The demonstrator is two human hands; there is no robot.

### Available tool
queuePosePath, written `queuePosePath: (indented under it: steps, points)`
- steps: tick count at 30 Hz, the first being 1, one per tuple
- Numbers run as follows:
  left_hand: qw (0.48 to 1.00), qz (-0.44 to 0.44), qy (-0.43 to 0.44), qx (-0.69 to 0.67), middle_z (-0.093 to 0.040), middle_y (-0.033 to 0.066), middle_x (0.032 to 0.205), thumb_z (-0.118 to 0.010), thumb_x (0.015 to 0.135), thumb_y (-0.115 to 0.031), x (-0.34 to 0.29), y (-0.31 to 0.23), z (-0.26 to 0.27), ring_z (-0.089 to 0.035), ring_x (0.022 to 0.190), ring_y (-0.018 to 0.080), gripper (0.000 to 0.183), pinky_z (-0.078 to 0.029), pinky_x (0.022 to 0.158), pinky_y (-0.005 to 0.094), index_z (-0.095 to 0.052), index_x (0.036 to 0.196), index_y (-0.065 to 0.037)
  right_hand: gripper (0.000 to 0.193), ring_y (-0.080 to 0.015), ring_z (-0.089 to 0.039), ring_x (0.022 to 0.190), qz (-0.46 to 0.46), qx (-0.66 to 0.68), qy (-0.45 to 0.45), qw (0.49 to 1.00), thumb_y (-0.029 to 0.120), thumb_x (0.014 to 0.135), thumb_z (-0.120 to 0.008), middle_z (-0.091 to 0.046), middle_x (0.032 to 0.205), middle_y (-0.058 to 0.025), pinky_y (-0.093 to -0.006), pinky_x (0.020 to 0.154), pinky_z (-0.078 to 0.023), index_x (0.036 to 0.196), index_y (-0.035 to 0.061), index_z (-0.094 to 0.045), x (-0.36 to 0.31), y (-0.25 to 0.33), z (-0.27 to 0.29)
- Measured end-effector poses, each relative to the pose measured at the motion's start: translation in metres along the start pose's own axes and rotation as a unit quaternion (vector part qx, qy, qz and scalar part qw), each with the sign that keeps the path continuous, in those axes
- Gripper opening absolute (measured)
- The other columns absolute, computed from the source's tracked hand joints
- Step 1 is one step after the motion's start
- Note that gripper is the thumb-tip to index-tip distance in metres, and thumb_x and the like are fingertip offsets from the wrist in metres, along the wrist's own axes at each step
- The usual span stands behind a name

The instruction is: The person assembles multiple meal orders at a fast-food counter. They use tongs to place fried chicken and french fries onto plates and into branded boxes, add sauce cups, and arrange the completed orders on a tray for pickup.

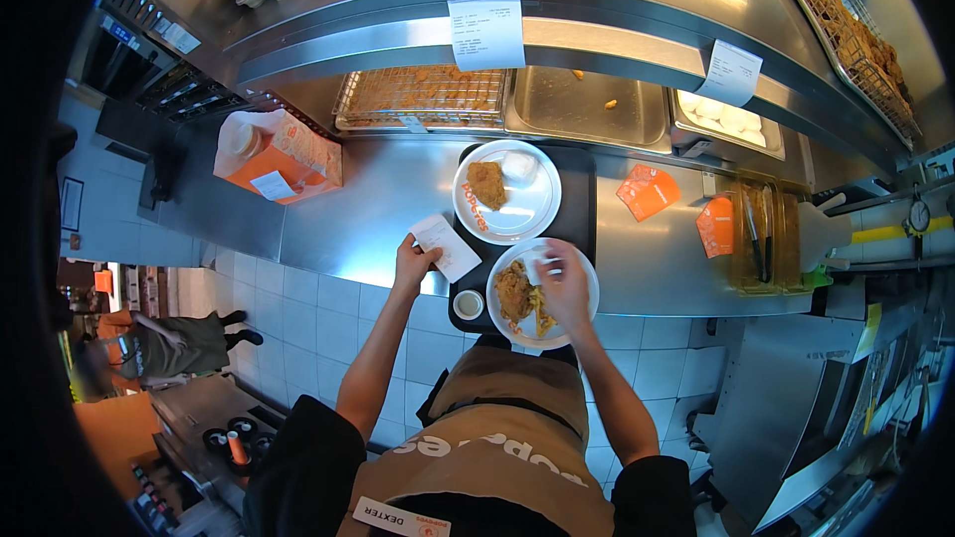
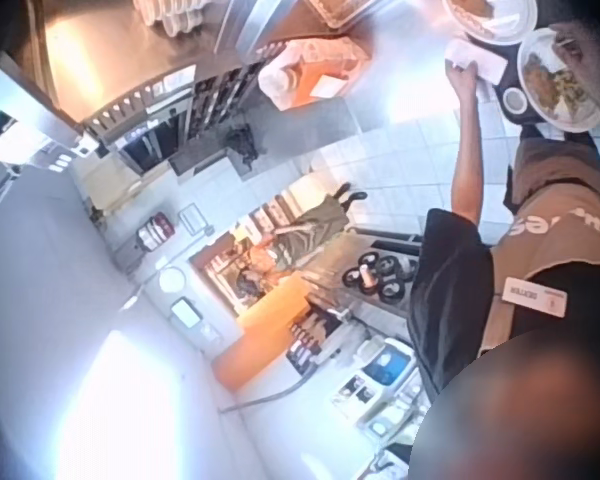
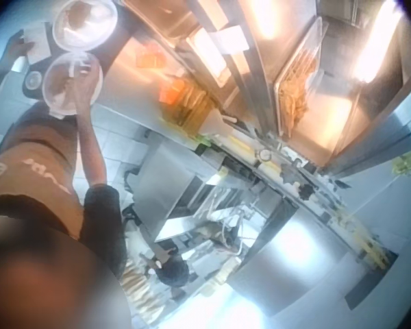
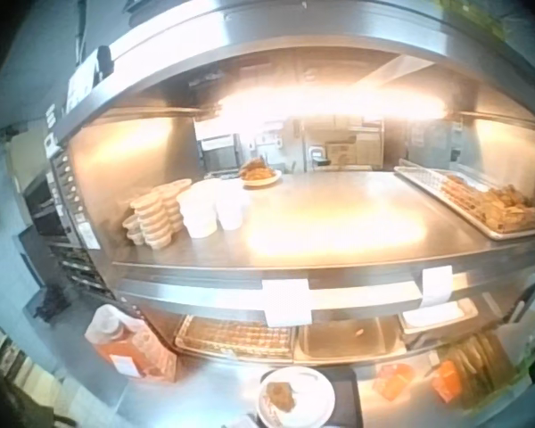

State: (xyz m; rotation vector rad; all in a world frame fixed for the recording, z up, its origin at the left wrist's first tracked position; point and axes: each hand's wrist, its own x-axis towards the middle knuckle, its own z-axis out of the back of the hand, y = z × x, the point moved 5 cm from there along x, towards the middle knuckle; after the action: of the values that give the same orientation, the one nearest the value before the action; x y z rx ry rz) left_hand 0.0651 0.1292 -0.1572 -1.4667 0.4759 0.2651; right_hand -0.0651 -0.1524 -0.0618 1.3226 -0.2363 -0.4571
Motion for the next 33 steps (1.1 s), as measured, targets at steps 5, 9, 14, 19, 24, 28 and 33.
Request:
queuePosePath:
  steps: [5,9,14,19,24,28,33]
  points:
    - [0.992,-0.083,-0.052,0.078,-0.071,0.0141,0.093,-0.07,0.078,0.003,0.053,0.035,-0.014,-0.07,0.083,0.0202,0.039,-0.057,0.067,0.0324,-0.056,0.115,0.002,0.029,-0.013,-0.06,0.079,0.012,-0.082,-0.146,0.986,0.01,0.089,-0.066,-0.063,0.092,-0.006,-0.0272,0.068,-0.051,0.117,0.0035,-0.06,0.035,-0.017,0.111]
    - [0.969,-0.182,-0.102,0.129,-0.072,0.0178,0.102,-0.072,0.078,-0.008,0.071,0.019,-0.037,-0.069,0.096,0.028,0.04,-0.054,0.085,0.0382,-0.064,0.116,0.002,0.031,-0.0138,-0.06,0.085,-0.003,0.012,-0.232,0.973,0.013,0.09,-0.066,-0.062,0.096,-0.0068,-0.0279,0.074,-0.05,0.118,0.0026,-0.058,0.067,-0.006,0.162]
    - [0.989,-0.009,-0.066,0.132,-0.063,0.0163,0.11,-0.079,0.078,-0.011,0.034,0.023,-0.007,-0.063,0.098,0.0238,0.083,-0.054,0.081,0.0345,-0.033,0.146,0.004,0.06,-0.0201,-0.053,0.111,0.086,0.237,-0.281,0.926,0.025,0.09,-0.072,-0.051,0.125,-0.0124,-0.036,0.095,-0.045,0.137,0.0045,-0.041,0.135,0.052,0.214]
    - [0.975,-0.078,-0.151,0.141,-0.062,0.0115,0.1,-0.07,0.081,-0.006,-0.058,0.001,0.048,-0.061,0.09,0.019,0.051,-0.051,0.076,0.0327,-0.054,0.129,-0.001,0.069,-0.03,-0.054,0.117,0.061,0.448,-0.198,0.87,0.015,0.087,-0.075,-0.052,0.127,-0.0157,-0.0463,0.101,-0.047,0.14,0.006,-0.033,0.203,0.093,0.233]
    - [0.959,-0.187,-0.152,0.15,-0.064,0.0058,0.098,-0.065,0.082,-0.004,-0.113,-0.066,0.024,-0.06,0.086,0.0137,0.032,-0.049,0.072,0.0271,-0.065,0.114,-0.003,0.046,-0.0202,-0.063,0.096,0.038,0.445,-0.177,0.877,-0.002,0.09,-0.066,-0.061,0.11,-0.0121,-0.0344,0.085,-0.056,0.131,0.0036,-0.045,0.189,0.083,0.198]
    - [0.985,-0.132,0.059,-0.098,-0.065,0.0037,0.105,-0.066,0.089,-0.009,-0.126,-0.102,-0.031,-0.058,0.086,0.0104,0.043,-0.048,0.076,0.025,-0.057,0.13,-0.001,0.038,-0.0154,-0.063,0.092,0.062,0.344,-0.098,0.932,-0.005,0.089,-0.063,-0.064,0.108,-0.0084,-0.0297,0.081,-0.056,0.125,0.0012,-0.052,0.095,0.061,0.112]
    - [0.987,0.002,0.102,-0.122,-0.064,0.0088,0.113,-0.07,0.088,-0.008,-0.126,-0.072,-0.059,-0.061,0.094,0.014,0.056,-0.052,0.077,0.0272,-0.046,0.139,0.001,0.043,-0.0139,-0.065,0.092,-0.025,0.248,0.188,0.95,-0.004,0.086,-0.067,-0.064,0.105,-0.0077,-0.028,0.082,-0.054,0.126,0.0014,-0.051,-0.019,0.025,-0.036]
